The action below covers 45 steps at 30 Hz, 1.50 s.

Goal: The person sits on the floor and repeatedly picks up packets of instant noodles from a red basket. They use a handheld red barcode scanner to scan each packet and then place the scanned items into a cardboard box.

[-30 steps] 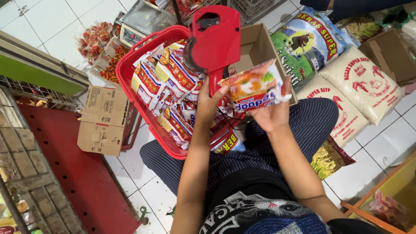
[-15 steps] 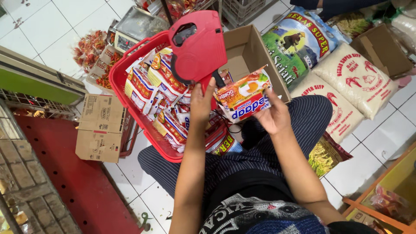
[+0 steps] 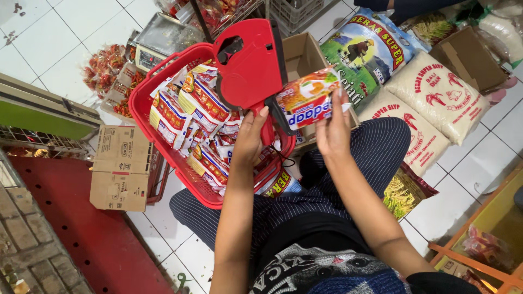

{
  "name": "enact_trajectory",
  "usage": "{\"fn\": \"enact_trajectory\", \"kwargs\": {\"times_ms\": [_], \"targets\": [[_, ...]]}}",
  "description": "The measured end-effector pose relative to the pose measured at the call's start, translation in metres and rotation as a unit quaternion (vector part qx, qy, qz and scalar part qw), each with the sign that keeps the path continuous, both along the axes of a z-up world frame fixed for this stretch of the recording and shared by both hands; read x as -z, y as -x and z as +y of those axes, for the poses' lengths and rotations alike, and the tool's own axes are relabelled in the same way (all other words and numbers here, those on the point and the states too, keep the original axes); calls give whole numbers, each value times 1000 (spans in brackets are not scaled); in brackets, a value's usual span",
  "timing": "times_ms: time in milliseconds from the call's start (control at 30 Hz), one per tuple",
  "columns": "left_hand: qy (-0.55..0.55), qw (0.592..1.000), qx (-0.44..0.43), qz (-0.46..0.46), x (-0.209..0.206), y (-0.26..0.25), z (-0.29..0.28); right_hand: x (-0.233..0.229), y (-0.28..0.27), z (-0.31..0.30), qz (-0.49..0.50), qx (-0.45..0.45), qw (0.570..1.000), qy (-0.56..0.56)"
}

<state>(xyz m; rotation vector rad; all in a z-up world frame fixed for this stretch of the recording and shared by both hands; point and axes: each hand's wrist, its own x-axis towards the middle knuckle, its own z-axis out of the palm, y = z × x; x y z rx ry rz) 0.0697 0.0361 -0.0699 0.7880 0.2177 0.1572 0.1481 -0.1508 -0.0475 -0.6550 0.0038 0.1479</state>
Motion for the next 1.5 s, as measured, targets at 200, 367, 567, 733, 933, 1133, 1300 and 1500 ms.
{"fn": "enact_trajectory", "kwargs": {"times_ms": [200, 367, 567, 733, 933, 1133, 1300, 1500], "targets": [[-2, 1000, -4, -14, -10, 0, -1, -26, 13, 12, -101, 28, 982, 158], [-41, 999, -7, 12, 2, -3, -1, -70, 48, 11, -342, 201, 733, 552], [-188, 981, 18, -54, 17, -5, -2, -69, 65, 36, -298, -33, 778, 553], [-361, 932, -28, -15, 34, -6, -12, -57, 66, 45, -113, -35, 837, 535], [-288, 944, 22, -162, -34, 6, -5, -30, 35, -5, -53, -47, 953, 293], [-113, 983, 66, -130, -86, 7, -30, -27, 19, -59, 23, -14, 987, 156], [-86, 974, 98, -184, -89, -1, -86, -27, 27, -76, 23, 30, 984, 174], [-45, 985, 98, -136, -66, -3, -138, -15, 35, -91, 41, 55, 990, 123]]}}
